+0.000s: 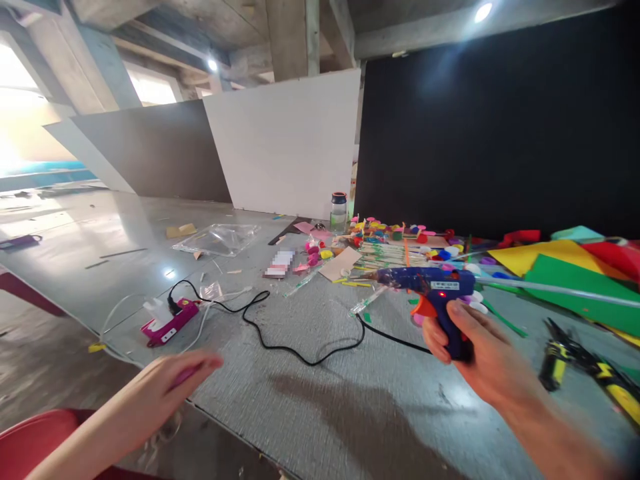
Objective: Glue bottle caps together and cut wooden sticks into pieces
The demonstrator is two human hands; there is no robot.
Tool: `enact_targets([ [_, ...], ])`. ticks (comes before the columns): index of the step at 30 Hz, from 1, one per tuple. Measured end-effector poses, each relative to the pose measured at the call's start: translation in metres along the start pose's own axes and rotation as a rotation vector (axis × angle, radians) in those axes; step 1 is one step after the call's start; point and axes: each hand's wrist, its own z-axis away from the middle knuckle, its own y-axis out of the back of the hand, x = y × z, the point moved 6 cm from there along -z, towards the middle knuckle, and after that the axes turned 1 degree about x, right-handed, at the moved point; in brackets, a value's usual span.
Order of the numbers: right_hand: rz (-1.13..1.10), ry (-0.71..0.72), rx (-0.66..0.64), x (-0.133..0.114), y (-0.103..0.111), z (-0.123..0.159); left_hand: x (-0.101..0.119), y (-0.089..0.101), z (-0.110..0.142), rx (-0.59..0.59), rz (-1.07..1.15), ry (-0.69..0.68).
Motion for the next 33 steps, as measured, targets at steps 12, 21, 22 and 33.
enact_targets([
  [12,-0.006,-0.033,0.065,0.001,0.01,0.003,0.105,-0.16,-0.211,-0.245,-0.602,-0.09],
  [21,-0.021,-0.06,0.013,0.011,-0.001,-0.005,0.06,-0.124,-0.175,-0.203,-0.597,-0.074],
  [22,-0.017,-0.063,0.009,0.012,-0.003,-0.004,0.062,-0.125,-0.178,-0.197,-0.591,-0.067],
  [33,0.01,-0.052,0.034,0.007,0.001,0.001,0.093,-0.085,-0.172,-0.001,-0.455,-0.094],
])
